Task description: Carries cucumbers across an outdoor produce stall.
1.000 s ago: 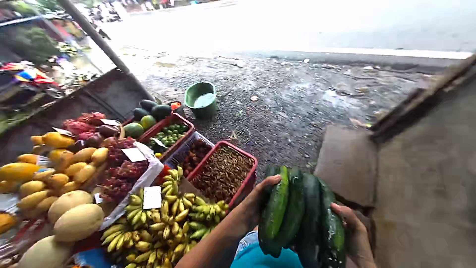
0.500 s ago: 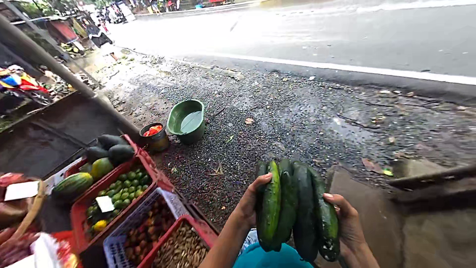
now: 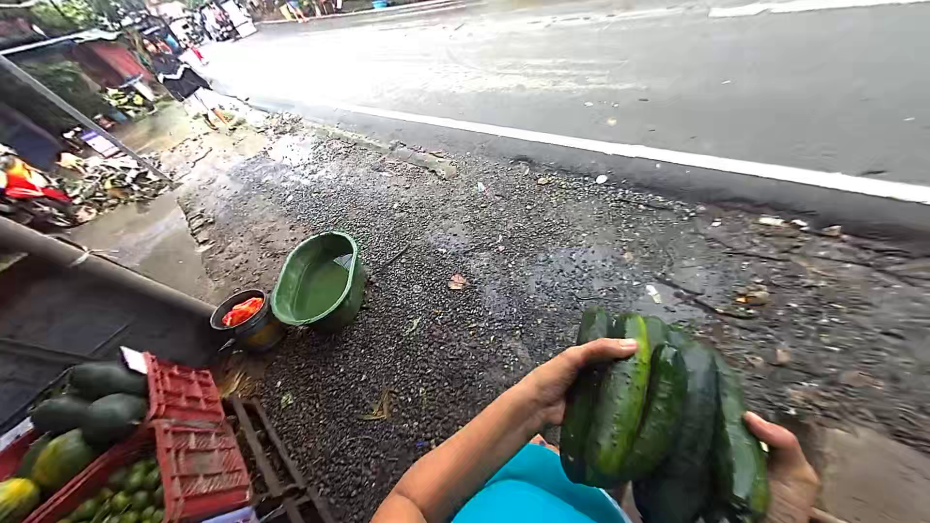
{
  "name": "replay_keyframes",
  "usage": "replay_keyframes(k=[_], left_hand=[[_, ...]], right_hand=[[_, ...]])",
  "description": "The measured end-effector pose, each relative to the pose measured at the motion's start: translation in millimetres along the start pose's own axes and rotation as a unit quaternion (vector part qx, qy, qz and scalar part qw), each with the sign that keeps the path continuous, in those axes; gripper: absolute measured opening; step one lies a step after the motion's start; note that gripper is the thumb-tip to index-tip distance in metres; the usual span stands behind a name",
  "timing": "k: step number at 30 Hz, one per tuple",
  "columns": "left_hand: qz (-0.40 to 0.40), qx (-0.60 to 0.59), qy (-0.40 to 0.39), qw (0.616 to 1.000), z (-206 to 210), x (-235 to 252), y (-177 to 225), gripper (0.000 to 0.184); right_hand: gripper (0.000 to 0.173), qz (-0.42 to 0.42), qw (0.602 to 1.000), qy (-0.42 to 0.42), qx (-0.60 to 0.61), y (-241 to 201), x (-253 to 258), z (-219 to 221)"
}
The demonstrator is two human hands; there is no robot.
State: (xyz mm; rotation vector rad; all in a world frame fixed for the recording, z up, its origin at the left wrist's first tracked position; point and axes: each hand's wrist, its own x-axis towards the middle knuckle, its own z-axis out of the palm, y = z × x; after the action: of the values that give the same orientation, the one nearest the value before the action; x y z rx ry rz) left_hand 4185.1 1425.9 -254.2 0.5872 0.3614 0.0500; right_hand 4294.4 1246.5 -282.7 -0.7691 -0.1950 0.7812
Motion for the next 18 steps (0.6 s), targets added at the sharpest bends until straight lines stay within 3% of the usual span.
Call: replay_keyframes(k=[3,6,11,15,18], left_hand=[[0.017,0.054,0.029,0.998,21.2,82.2,53.8,0.023],[0.035,0.063,0.060,0.996,35.4,165.8,94.3,0.023],[0.042,0.067,0.008,0.997,46.0,339.0,143.8,0.031],[0.012,0.043,-0.013,0.999,51.2,479.0,177.4,0.033],[-0.009,0.043,-0.030,0.999,52.2,566.5,213.9,0.032]], right_hand=[[0.019,-0.003,0.998,0.060,-0.008,-31.2,91.4,3.9],[0.023,0.050,0.988,0.146,0.015,-69.2,170.8,3.5],[0.029,0.108,0.978,0.164,0.064,-125.2,315.8,-43.8],[0.027,0.039,0.983,0.171,0.053,-159.1,435.7,-92.4],[0.021,-0.021,0.986,0.164,0.037,-185.3,523.1,-100.5]])
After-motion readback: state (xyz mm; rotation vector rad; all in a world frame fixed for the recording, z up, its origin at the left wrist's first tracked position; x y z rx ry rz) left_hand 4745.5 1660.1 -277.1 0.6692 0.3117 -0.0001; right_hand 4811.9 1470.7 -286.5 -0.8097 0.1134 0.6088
